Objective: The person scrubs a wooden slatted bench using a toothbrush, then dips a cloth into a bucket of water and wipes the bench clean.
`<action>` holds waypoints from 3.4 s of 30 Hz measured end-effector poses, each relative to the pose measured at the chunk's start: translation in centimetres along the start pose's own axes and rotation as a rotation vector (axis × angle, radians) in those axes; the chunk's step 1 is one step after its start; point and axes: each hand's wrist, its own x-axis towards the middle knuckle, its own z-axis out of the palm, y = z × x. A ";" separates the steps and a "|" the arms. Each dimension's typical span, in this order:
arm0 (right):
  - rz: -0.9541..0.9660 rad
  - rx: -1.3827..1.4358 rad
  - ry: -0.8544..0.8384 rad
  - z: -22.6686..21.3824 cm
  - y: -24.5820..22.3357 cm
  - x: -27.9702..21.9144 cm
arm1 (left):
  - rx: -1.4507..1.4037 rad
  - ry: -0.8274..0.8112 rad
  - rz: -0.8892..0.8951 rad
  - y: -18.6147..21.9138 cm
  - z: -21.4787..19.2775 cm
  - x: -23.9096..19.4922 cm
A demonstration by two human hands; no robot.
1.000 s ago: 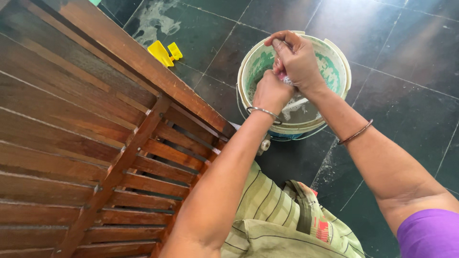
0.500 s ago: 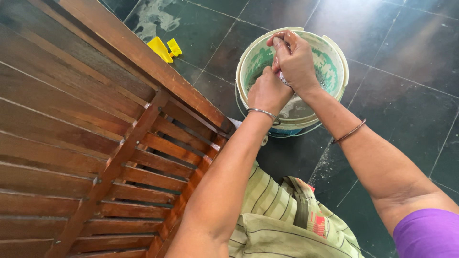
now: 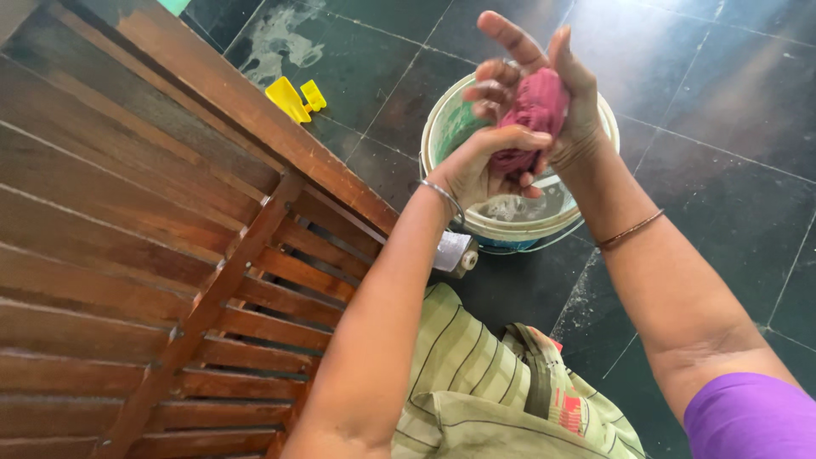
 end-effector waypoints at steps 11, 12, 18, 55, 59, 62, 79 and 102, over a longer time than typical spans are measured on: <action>-0.086 -0.380 0.080 -0.4 0.9 -0.4 | 0.248 0.245 -0.034 -0.4 -1.6 1.6; -0.119 -0.412 0.092 -0.1 1.2 -0.4 | 0.290 0.284 -0.015 -0.8 -1.5 2.0; -0.242 -0.470 0.256 0.9 2.6 -0.2 | 0.705 0.534 0.068 -1.8 -0.5 2.6; -0.167 -0.023 0.564 -6.2 4.5 0.9 | 1.045 0.654 0.192 -3.3 -1.4 2.6; -0.112 -0.019 0.568 -7.2 4.5 0.7 | 1.090 0.586 0.265 -4.2 -2.4 2.9; -0.118 -0.011 0.541 -7.6 4.5 1.4 | 1.115 0.567 0.271 -4.6 -3.3 3.2; -0.091 -0.507 -0.166 1.6 1.4 -3.1 | 0.681 0.776 0.489 -1.0 -2.0 -3.3; -0.112 -1.737 -0.097 15.8 7.9 -6.7 | 1.025 1.250 0.939 -1.7 4.9 -32.9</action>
